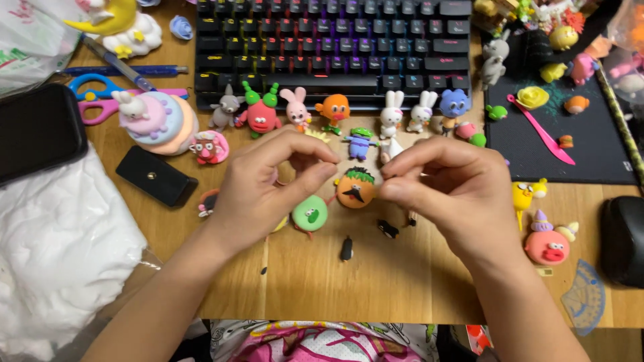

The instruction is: Assembling small decorative figures by hand at a desk

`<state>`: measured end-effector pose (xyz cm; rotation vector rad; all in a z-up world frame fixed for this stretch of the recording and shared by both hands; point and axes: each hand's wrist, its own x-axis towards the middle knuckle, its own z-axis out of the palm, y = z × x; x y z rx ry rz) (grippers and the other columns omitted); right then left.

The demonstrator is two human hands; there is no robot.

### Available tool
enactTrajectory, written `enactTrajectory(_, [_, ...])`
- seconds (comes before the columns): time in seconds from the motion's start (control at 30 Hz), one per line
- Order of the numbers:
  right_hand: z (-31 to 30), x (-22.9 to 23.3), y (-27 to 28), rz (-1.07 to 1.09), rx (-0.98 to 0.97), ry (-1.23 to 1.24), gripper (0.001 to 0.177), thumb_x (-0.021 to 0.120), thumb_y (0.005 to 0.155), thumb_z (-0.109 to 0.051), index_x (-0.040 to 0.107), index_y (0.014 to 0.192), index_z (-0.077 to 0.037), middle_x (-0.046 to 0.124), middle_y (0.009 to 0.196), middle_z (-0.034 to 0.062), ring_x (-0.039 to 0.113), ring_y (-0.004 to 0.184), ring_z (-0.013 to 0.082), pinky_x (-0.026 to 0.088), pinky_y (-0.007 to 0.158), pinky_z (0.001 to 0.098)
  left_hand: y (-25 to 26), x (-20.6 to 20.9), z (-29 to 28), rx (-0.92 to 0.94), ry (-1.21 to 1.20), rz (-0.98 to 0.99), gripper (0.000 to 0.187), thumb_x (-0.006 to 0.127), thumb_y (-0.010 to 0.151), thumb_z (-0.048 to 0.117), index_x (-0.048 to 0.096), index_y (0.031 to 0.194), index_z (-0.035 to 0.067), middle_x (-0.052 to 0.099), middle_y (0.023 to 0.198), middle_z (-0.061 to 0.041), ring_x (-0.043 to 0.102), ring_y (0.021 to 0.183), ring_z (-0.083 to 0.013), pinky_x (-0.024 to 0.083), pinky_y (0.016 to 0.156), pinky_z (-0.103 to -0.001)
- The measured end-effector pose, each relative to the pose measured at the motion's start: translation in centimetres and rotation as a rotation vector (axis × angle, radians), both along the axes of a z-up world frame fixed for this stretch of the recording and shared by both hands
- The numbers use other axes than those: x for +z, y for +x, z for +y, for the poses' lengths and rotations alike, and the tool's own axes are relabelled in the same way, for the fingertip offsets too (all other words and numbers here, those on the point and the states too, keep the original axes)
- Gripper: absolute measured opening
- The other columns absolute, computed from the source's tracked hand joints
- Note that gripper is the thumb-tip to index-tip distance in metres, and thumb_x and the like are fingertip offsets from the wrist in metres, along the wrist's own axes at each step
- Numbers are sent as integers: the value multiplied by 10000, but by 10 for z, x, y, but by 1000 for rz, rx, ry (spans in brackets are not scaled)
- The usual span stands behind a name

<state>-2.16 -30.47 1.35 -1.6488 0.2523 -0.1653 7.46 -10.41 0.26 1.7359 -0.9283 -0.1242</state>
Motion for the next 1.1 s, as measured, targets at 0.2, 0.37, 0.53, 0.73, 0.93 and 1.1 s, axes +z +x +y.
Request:
enactTrajectory(0.2, [2,-2,1,-124,95,45,249,829,726,-67,593,804,-76,550,656,-23,468,587,25,399,572,154,-4,-7,0,65,66,49,40,666,922,118,667,954,95,667,898,-5,546,741,-71,307,529,-206])
enactTrajectory(0.37, [4,1,3,-132,138,8,266,832,727,-103,575,792,-90,522,655,-28,442,577,30,375,556,160,-5,-5,-1,41,56,31,48,660,921,115,660,949,76,679,918,-26,598,810,-104,392,591,-209])
enactTrajectory(0.53, [6,-2,5,-118,156,-52,268,830,741,-93,566,786,-92,534,687,-19,456,588,37,389,567,174,-5,-2,1,39,28,24,44,671,918,103,653,946,74,673,912,-29,602,819,-115,395,617,-218])
enactTrajectory(0.73, [4,-6,6,-102,197,-126,100,707,855,-126,657,837,-42,670,777,48,562,636,73,441,572,185,-6,5,3,-8,-48,-4,97,609,952,127,610,898,47,646,866,-47,614,797,-154,464,762,-266])
enactTrajectory(0.93, [2,-15,8,-25,125,-87,281,498,998,-156,652,849,27,580,634,86,460,507,97,338,436,196,-5,7,4,-42,-113,-1,125,582,960,147,604,890,46,655,885,-48,616,825,-170,463,792,-292])
enactTrajectory(1.1, [7,-10,12,-30,156,166,218,448,1004,-240,478,878,-65,535,714,84,454,517,118,301,390,196,-5,6,4,-70,-112,20,85,581,964,144,604,927,71,640,898,-23,569,767,-137,441,703,-262])
